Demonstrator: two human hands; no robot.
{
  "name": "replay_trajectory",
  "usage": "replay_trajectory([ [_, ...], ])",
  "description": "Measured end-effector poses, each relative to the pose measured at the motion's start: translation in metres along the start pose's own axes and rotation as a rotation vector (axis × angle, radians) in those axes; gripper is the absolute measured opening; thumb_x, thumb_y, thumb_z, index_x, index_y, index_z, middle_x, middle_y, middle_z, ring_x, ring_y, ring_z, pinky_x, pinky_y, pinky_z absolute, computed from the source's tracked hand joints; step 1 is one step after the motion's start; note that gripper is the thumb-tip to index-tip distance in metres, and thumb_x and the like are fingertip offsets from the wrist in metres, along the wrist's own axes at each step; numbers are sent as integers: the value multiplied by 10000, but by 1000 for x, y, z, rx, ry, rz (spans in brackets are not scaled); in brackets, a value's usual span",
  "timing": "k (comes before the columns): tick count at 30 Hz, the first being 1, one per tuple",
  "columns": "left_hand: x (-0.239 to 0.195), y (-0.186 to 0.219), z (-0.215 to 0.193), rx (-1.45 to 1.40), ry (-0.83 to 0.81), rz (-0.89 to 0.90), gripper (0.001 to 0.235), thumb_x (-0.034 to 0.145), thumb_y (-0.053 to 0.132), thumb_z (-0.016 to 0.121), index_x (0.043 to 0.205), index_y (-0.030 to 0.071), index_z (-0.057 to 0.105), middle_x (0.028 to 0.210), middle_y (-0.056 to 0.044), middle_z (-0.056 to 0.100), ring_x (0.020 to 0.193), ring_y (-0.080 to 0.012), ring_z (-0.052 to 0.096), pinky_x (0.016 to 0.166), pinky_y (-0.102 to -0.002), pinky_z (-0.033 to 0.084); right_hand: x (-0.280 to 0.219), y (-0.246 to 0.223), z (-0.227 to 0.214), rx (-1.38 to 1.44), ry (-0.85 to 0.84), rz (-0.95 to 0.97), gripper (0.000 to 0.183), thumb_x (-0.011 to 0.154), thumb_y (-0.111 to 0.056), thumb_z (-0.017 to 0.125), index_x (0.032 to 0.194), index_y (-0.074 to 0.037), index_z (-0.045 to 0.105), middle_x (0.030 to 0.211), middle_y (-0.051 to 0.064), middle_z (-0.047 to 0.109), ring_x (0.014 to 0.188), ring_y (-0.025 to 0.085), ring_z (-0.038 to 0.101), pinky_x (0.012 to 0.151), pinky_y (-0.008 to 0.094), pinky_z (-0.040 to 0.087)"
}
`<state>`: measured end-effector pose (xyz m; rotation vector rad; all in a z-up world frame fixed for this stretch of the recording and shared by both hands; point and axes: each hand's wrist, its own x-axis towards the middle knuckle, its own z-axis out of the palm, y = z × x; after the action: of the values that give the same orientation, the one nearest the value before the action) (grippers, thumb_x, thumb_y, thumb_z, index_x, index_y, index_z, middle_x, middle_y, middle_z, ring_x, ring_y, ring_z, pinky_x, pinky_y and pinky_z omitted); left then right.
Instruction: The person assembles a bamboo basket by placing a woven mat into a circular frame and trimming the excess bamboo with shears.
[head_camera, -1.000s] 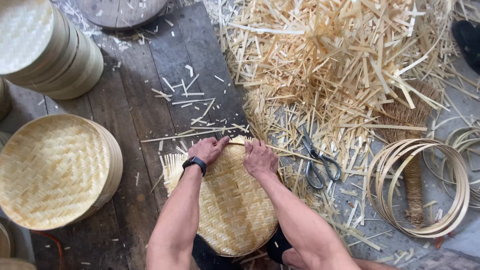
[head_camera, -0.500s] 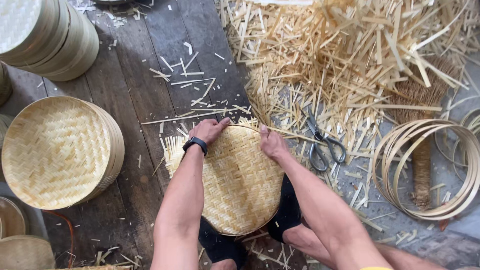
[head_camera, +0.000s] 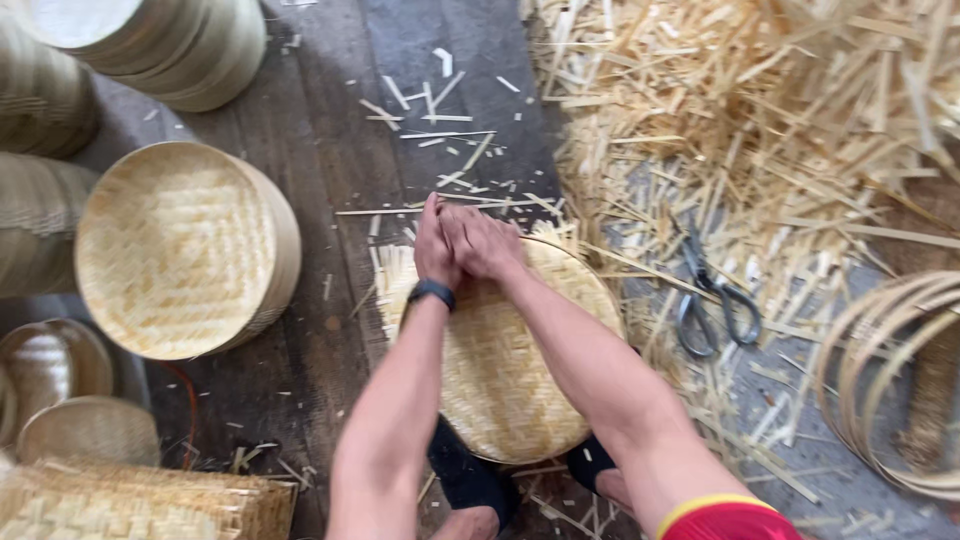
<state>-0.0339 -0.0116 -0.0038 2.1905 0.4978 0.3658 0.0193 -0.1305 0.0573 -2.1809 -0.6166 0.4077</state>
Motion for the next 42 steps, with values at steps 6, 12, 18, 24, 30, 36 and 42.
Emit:
replay_trajectory([
  [6,-84,12,-88,368,-81,-478,771,1038,614,218,1088,29,718,1150,-224,669,1078,-408,651,937,-531,489,5,-54,-19,-579,-546,228,853,831,-906,352,1006,-213,817,1024,95,779,985,252,734,859,428,549],
  [12,-71,-34,-80,243,-285,-574,862,1000,668,153,1086,47,744,1007,-324,698,1006,-529,651,871,-594,504,18,-70,-16,-632,-610,297,861,717,-970,391,1060,-304,815,1040,73,775,997,271,736,819,439,570],
  [18,-70,-84,-55,158,-262,-485,911,1030,670,175,981,-36,749,1015,-354,687,1040,-542,635,940,-569,487,17,-54,-6,-629,-604,315,813,813,-914,398,1184,-286,757,1126,123,748,1072,294,711,896,447,559],
  [24,-93,-106,-56,-407,133,-675,694,1042,597,448,986,-20,761,987,-287,703,885,-391,686,803,-452,531,-66,-4,-63,-333,-30,-116,470,1034,-408,588,1341,-55,632,1437,234,478,1352,404,449,1147,487,364],
  [30,-175,-114,-100,-303,438,-703,527,1003,470,565,887,-2,769,896,-134,780,859,-226,721,826,-360,531,-210,-25,-284,-879,-405,341,520,989,-563,562,1255,-157,748,1323,149,675,1229,336,640,1063,463,504],
  [36,-227,-61,-171,-125,303,-636,481,989,460,621,889,13,769,849,-180,749,794,-299,712,753,-418,526,-317,-67,-335,-939,-438,460,526,981,-592,562,1244,-183,762,1185,120,776,1107,290,729,1003,463,562],
  [42,-225,-12,-185,119,176,-538,465,968,493,592,972,67,778,885,-217,738,837,-339,730,787,-443,538,-320,-24,-253,-531,-484,391,516,934,-479,672,1243,-67,711,1118,142,765,1007,263,733,951,431,568],
])
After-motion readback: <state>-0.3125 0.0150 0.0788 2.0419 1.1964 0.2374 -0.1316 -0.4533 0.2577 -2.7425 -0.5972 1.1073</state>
